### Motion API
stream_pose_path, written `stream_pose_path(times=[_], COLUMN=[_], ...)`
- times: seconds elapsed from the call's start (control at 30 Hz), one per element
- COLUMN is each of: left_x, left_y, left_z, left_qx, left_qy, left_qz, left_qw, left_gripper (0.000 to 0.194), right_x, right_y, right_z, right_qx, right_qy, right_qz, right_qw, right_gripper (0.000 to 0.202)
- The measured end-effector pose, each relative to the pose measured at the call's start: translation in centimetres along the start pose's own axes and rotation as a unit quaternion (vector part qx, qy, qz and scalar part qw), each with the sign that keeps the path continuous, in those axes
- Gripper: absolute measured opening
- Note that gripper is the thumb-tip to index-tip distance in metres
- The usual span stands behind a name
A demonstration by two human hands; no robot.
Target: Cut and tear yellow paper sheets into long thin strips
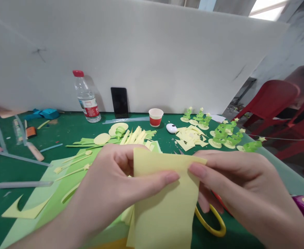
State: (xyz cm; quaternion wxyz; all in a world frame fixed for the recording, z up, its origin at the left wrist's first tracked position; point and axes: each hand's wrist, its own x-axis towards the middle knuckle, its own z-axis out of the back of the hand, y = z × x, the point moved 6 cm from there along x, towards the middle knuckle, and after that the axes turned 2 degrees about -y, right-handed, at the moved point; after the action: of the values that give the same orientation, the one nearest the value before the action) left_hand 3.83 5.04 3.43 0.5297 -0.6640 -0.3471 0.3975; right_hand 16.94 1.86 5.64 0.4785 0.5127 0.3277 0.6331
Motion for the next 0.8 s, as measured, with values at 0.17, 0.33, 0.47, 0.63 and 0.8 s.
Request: stream_pose_path(times=[0.17, 0.33, 0.47, 0.63, 0.8], left_x=[0.8, 2.0, 2.7, 3.1, 3.4], left_y=[0.3, 0.6, 0.3, -0.2, -0.2], left_z=[-0.1, 1.4, 1.9, 2.6, 2.6], left_qx=[0.036, 0.133, 0.157, 0.172, 0.285], left_qy=[0.035, -0.015, -0.028, -0.047, 0.008], left_qz=[-0.008, -0.020, -0.064, -0.069, -0.023], left_qw=[0.999, 0.991, 0.985, 0.981, 0.958], left_gripper=[0.006, 0.022, 0.026, 0.020, 0.022], right_x=[1.0, 2.1, 2.8, 3.5, 3.7], right_y=[-1.3, -1.9, -2.0, -2.8, -4.8], right_z=[0.7, 2.4, 2.6, 3.1, 2.4], right_qx=[0.057, 0.091, 0.127, 0.128, -0.007], right_qy=[0.012, -0.043, -0.043, 0.008, 0.192], right_qz=[-0.047, -0.065, -0.088, -0.096, -0.172], right_qw=[0.997, 0.993, 0.987, 0.987, 0.966], right_gripper=[0.033, 0.032, 0.033, 0.029, 0.011])
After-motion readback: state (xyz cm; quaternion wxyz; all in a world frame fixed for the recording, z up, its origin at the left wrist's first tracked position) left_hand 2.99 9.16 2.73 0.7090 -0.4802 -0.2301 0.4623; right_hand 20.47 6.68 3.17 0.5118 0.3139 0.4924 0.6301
